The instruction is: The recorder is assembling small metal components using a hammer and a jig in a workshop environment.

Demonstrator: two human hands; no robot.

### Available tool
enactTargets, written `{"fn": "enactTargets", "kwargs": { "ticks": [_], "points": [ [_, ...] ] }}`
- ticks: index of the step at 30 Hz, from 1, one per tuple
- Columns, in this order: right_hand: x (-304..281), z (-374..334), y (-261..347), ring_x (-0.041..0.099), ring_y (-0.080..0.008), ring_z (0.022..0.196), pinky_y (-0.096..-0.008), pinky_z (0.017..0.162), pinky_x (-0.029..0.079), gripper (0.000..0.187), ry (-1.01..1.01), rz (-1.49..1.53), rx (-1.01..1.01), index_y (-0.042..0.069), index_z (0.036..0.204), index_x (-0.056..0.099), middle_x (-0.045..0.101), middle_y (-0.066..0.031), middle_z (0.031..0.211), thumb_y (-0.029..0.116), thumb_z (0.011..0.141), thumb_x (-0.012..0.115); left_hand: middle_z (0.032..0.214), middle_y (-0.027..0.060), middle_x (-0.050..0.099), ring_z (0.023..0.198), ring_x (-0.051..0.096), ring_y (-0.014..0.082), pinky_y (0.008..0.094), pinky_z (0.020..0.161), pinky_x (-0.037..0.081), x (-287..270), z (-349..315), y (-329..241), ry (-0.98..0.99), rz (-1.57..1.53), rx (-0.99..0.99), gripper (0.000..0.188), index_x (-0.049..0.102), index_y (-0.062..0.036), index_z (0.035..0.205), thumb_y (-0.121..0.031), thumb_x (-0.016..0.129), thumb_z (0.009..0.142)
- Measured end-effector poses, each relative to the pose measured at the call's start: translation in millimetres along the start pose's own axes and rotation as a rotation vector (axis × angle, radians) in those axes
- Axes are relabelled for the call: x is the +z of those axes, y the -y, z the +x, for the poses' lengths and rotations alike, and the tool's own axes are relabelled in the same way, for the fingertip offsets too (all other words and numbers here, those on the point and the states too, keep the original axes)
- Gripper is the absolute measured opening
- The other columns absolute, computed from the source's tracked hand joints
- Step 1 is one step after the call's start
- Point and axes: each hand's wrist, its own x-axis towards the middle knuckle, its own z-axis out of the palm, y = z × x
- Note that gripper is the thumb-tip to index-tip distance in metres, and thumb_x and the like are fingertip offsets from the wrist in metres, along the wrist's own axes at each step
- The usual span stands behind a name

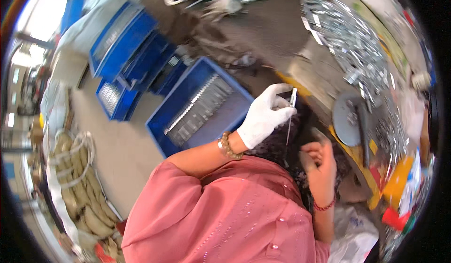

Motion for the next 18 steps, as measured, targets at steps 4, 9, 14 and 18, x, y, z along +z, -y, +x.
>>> {"fn": "enactTargets", "kwargs": {
  "ticks": [4, 9, 14, 18],
  "points": [
    [-13, 1, -20, 0.059, -0.0093, 0.085, -0.0245, 0.083, 0.05, 0.051, 0.035, 0.046, 0.121, 0.004, 0.149, 0.051, 0.068, -0.0053, 0.107, 0.009, 0.101, 0.069, 0.103, 0.0097, 0.071, 0.082, 0.065, 0.0127, 0.0245, 0.069, 0.052, -90, -6, 37, -0.367, 0.092, 0.004, 0.057, 0.053, 0.0041, 0.141, -0.009, 0.075, 0.09],
    [-11, 5, -22, 0.061, -0.0083, 0.085, -0.023, 0.08, 0.052, 0.047, 0.095, 0.146, 0.201, 0.002, 0.148, 0.051, 0.067, -0.0049, 0.106, 0.008, 0.104, 0.065, 0.112, 0.0115, 0.072, 0.089, 0.069, 0.0157, 0.0284, 0.075, 0.056, -238, -39, 130, -0.811, 0.225, -0.17, 0.054, 0.06, 0.0022, 0.137, -0.013, 0.078, 0.088],
    [-7, 7, -18, 0.061, -0.0084, 0.085, -0.0232, 0.08, 0.052, 0.046, 0.119, 0.154, 0.214, 0.002, 0.147, 0.052, 0.067, -0.0054, 0.105, 0.009, 0.104, 0.065, 0.111, 0.014, 0.073, 0.087, 0.071, 0.0178, 0.0303, 0.074, 0.058, -287, -47, 158, -0.957, 0.271, -0.256, 0.051, 0.061, 0.0053, 0.134, -0.012, 0.077, 0.088],
    [-8, 11, -20, 0.061, -0.0084, 0.086, -0.0231, 0.08, 0.052, 0.043, 0.122, 0.171, 0.218, 0.002, 0.146, 0.054, 0.068, -0.005, 0.105, 0.011, 0.105, 0.066, 0.108, 0.0164, 0.074, 0.086, 0.073, 0.0205, 0.0322, 0.076, 0.06, -313, -34, 178, -1.017, 0.332, -0.204, 0.051, 0.062, 0.0074, 0.132, -0.013, 0.077, 0.088]
  ]
}}
